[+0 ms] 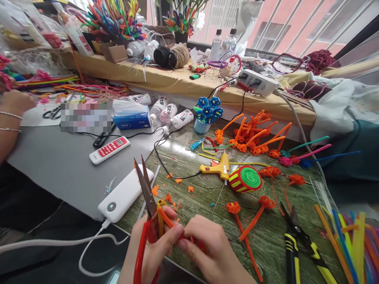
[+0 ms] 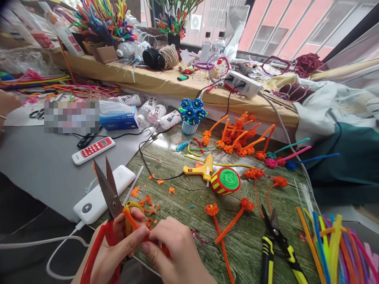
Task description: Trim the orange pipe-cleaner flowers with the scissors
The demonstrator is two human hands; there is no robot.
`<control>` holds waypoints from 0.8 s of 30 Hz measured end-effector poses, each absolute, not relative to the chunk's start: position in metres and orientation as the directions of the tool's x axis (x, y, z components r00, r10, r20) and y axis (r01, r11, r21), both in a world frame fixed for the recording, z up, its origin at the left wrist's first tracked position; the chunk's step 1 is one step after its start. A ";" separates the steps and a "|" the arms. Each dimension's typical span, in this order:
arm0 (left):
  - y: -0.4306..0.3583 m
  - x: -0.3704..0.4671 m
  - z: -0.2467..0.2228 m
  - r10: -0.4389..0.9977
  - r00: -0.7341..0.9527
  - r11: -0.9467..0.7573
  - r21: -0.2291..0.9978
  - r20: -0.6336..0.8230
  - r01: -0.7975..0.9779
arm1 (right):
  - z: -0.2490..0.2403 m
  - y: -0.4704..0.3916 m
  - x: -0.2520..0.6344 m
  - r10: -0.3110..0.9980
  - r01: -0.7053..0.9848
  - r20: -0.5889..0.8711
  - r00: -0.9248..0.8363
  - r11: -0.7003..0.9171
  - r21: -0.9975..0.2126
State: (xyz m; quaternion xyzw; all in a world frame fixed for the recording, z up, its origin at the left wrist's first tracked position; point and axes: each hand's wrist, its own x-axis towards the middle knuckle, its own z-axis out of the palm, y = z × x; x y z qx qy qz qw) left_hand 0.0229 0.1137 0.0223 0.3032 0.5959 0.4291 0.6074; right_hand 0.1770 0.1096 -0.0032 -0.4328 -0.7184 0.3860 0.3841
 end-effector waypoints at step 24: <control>0.117 0.016 0.027 0.852 -0.090 0.476 0.834 -0.516 -0.279 | -0.011 0.118 0.170 0.894 0.164 0.351 -0.281 0.405 -0.900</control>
